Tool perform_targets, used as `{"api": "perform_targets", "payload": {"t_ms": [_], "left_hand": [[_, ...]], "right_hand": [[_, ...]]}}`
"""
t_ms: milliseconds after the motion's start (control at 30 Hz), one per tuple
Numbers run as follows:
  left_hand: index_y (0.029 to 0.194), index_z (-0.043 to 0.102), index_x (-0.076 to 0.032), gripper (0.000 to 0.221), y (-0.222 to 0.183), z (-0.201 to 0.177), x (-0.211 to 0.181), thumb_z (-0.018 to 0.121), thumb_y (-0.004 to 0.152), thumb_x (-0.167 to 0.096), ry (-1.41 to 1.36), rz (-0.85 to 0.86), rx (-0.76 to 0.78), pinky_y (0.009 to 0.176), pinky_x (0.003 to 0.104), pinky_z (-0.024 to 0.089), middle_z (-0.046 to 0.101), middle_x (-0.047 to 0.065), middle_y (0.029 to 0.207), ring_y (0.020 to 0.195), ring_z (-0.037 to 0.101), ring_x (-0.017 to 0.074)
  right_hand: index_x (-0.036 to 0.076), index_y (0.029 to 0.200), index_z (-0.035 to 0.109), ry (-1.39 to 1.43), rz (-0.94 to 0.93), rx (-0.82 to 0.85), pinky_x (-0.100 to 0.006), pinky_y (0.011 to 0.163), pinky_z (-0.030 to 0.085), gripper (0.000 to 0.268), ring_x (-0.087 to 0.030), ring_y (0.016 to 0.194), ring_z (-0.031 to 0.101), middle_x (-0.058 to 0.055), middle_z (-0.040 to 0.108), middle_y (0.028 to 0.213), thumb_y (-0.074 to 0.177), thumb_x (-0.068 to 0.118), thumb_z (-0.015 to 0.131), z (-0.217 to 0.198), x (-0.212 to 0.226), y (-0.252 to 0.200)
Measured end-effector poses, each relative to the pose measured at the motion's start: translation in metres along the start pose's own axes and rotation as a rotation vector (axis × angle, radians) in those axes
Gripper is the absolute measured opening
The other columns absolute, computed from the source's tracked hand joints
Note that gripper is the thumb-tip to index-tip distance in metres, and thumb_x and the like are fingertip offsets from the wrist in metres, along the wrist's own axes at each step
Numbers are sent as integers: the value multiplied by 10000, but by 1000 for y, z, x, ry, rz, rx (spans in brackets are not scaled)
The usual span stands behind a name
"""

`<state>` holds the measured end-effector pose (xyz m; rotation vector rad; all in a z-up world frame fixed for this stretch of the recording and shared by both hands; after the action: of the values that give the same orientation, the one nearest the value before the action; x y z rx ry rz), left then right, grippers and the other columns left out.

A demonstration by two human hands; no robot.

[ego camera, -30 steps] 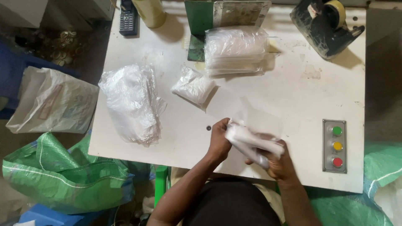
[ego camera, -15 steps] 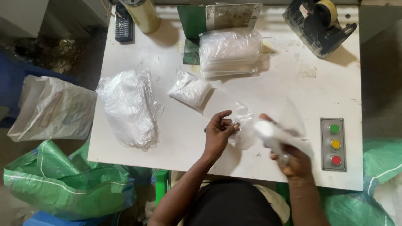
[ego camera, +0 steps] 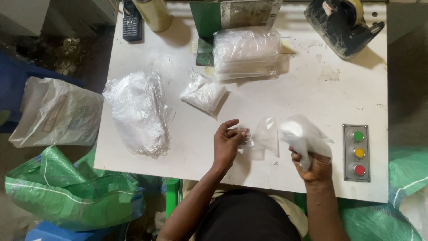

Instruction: A worker is seen packaging small white packets into larger clear plastic bags at a workstation.

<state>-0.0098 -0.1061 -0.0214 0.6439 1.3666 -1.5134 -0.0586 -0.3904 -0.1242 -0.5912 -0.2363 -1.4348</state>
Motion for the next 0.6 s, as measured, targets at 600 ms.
{"api": "perform_targets", "payload": {"t_ms": [600], "left_hand": [[1016, 734, 100, 175, 17, -40, 4, 738, 854, 32, 167, -63, 26, 505, 315, 618, 700, 178, 793, 625, 698, 210]], "right_hand": [[18, 1193, 732, -1187, -135, -54, -494, 632, 658, 401, -306, 943, 750, -202, 742, 1208, 860, -150, 585, 166, 6, -9]]}}
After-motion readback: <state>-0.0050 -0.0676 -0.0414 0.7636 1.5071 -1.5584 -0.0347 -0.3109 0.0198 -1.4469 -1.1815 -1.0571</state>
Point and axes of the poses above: each hand's wrist, its own y-axis towards the middle knuckle, its own z-axis out of the palm, x = y × z, the point moved 3 cm from there along y, towards the middle knuckle
